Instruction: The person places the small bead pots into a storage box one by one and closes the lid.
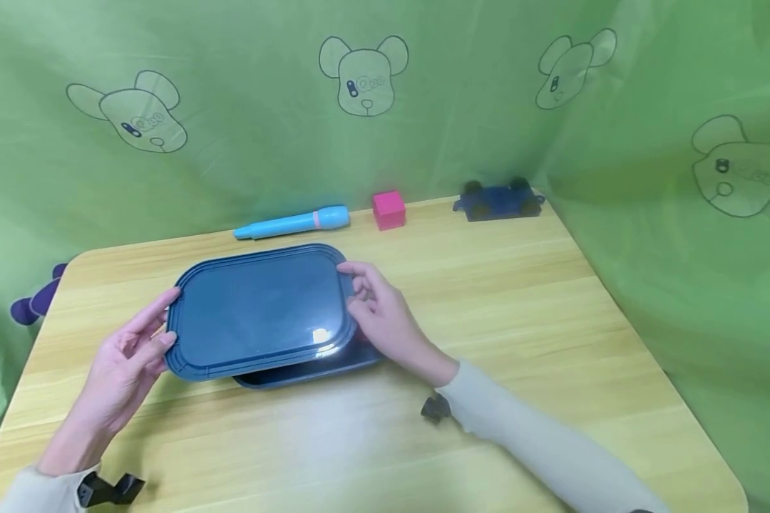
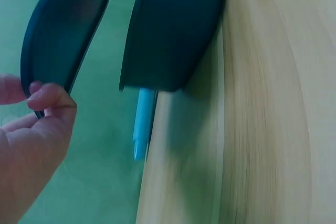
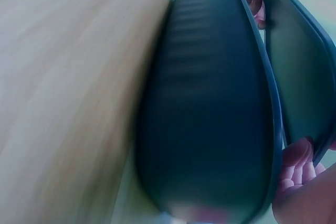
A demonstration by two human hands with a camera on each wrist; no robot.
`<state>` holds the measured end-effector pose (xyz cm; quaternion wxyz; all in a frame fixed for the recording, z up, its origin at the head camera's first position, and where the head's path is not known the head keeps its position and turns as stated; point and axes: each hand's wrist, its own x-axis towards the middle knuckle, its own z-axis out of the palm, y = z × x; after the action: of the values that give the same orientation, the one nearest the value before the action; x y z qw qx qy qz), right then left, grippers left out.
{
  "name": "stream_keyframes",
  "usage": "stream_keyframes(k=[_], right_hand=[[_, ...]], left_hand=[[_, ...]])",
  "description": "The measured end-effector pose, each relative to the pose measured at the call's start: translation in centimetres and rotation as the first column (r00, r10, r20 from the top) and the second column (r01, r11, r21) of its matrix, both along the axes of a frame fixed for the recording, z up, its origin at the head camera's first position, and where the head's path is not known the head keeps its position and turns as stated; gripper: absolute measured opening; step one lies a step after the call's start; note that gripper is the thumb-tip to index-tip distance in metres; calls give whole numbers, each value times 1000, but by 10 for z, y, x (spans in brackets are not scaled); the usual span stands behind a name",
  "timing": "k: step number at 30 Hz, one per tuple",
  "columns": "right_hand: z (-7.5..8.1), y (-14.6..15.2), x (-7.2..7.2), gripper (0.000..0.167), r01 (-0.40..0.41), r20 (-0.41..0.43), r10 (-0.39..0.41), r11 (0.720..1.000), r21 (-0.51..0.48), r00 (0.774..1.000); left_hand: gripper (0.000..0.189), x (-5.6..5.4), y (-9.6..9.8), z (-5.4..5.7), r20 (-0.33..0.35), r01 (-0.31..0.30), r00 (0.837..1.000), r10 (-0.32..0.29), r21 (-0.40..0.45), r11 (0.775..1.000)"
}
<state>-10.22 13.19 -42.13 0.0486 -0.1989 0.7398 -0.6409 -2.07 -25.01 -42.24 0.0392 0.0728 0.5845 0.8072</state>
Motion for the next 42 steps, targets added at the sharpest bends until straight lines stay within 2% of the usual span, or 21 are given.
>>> stream_keyframes(k=[4,6,8,10,12,15,19,24,28,31,33,35,37,39,42], right_hand=[[2,14,-4,57,31,-5,-31,999,-20,1000],[2,21,-5,60,54,-9,-54,998,-39,998],[2,27,-6,61,81,-12,-82,995,-57,997],[2,33,-8,53,119,-13,-120,990,-70,993],[3,39,-10,38,156,-30,-159,984,-85,987],[4,47,-12,16,204,-84,-213,974,-98,974],[6,56,-12,6,233,-150,-242,970,-73,959],[7,64,-7,8,201,-129,-203,979,-25,971],[2,68,-6,20,161,-112,-159,987,2,981],[-5,68,-5,26,143,-104,-140,989,23,985],[-10,65,-5,27,136,-87,-133,990,33,987],[-15,62,-5,30,138,-63,-134,989,62,989],[-19,58,-6,37,135,-56,-129,985,110,990],[-22,54,-7,46,131,-89,-115,973,191,989],[-25,48,-9,56,145,-182,-87,931,335,979]], left_hand=[[71,-7,17,-2,11,-24,1000,24,7,1000],[74,-10,25,-3,18,-56,998,57,-23,998],[70,-12,34,-2,24,-102,994,104,-65,993],[55,-14,41,1,24,-158,986,163,-121,980],[35,-15,46,6,13,-214,975,220,-179,960],[17,-15,51,12,-18,-266,963,269,-208,941],[14,-16,55,17,-79,-296,955,286,-196,935],[19,-14,54,15,-112,-281,958,265,-171,944],[25,-10,53,9,-88,-241,969,230,-153,958],[28,-8,52,3,-66,-229,973,221,-173,958],[31,-9,53,-3,-69,-222,975,212,-216,951],[36,-13,54,-11,-102,-220,975,199,-290,931],[41,-16,56,-19,-145,-228,972,185,-391,892],[43,-20,58,-26,-206,-251,964,168,-499,830],[43,-23,60,-32,-299,-310,943,144,-639,704]])
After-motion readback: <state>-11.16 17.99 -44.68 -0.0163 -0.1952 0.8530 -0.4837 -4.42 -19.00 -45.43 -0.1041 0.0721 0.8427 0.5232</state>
